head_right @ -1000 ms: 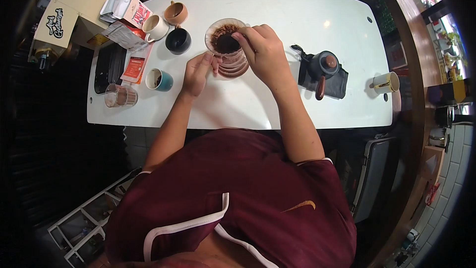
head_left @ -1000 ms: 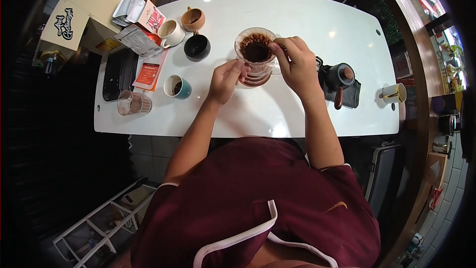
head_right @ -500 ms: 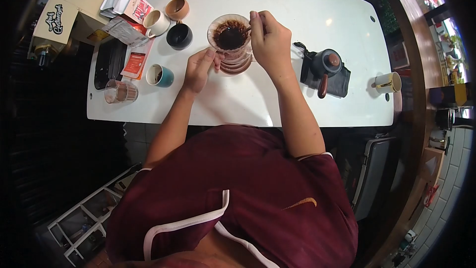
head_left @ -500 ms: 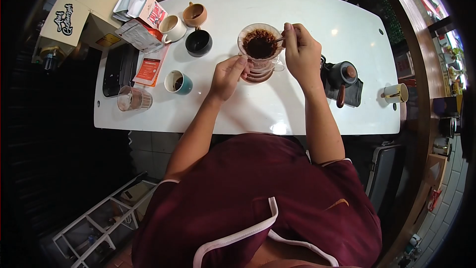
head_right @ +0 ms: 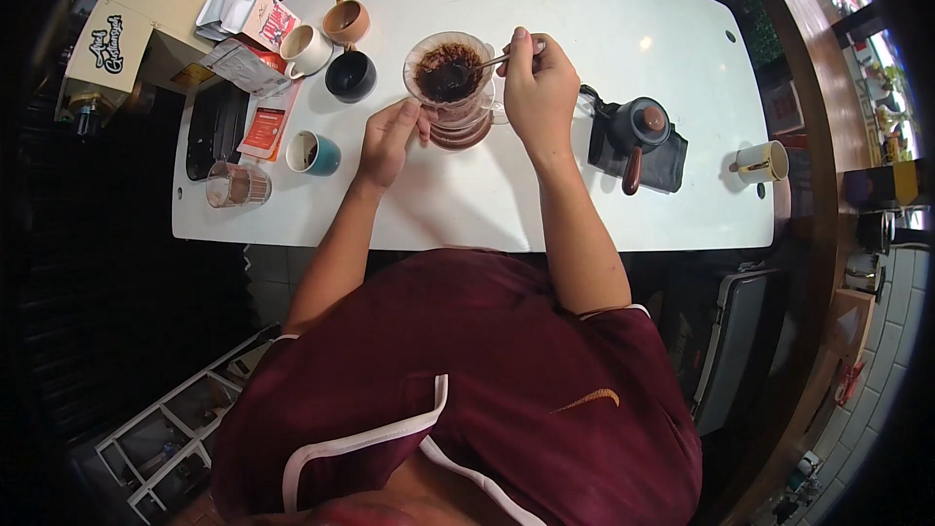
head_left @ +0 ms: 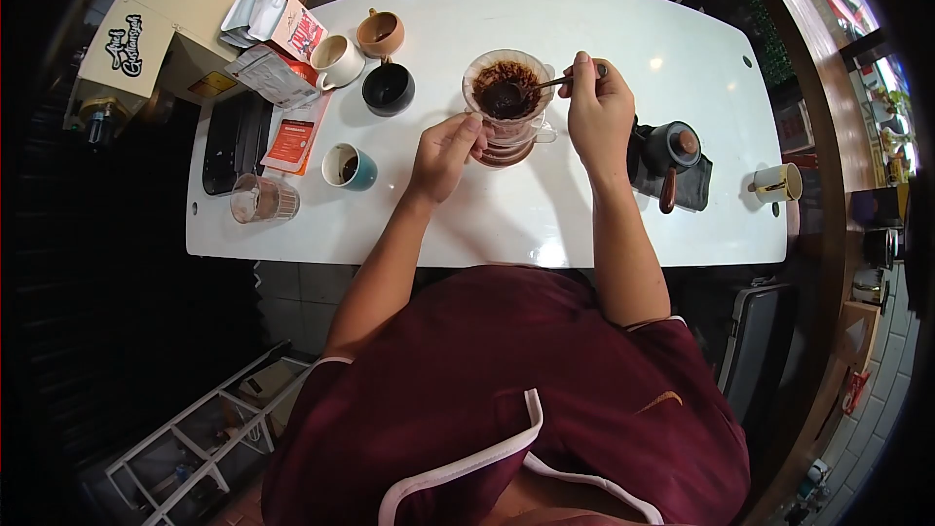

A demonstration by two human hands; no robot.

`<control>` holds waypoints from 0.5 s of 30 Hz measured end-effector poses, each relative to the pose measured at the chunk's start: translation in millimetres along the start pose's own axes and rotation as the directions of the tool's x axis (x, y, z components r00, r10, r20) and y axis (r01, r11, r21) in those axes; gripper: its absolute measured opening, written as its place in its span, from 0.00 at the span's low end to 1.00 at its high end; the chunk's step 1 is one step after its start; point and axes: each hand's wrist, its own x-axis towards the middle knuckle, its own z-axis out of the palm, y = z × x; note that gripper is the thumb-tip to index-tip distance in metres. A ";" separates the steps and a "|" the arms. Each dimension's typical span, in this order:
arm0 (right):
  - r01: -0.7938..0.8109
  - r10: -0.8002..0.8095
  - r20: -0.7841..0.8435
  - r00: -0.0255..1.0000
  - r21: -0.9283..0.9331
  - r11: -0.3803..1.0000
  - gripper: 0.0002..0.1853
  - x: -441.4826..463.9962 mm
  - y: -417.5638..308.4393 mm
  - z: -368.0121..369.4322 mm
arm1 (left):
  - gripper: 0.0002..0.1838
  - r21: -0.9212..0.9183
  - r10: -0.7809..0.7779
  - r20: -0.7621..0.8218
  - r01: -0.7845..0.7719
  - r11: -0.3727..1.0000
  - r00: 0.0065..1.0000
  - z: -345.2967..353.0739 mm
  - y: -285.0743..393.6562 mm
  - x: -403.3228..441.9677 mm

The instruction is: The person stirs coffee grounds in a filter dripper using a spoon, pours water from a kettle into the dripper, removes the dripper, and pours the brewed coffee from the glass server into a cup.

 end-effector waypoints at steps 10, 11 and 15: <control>0.473 -0.469 0.080 0.879 -0.032 0.881 0.08 -6.2 3.9 -10.6 | 0.21 0.008 0.026 0.000 -0.026 1.000 1.000 0.1 -1.9 1.5; 0.588 -0.574 0.140 0.807 -0.102 0.802 0.07 -6.3 4.0 -13.0 | 0.21 0.010 0.027 0.000 -0.027 1.000 1.000 -0.3 -2.9 1.7; 0.650 -0.628 0.178 0.758 -0.130 0.748 0.06 -7.7 3.2 -16.6 | 0.22 0.017 0.034 0.001 -0.034 0.999 0.999 0.0 -1.3 0.9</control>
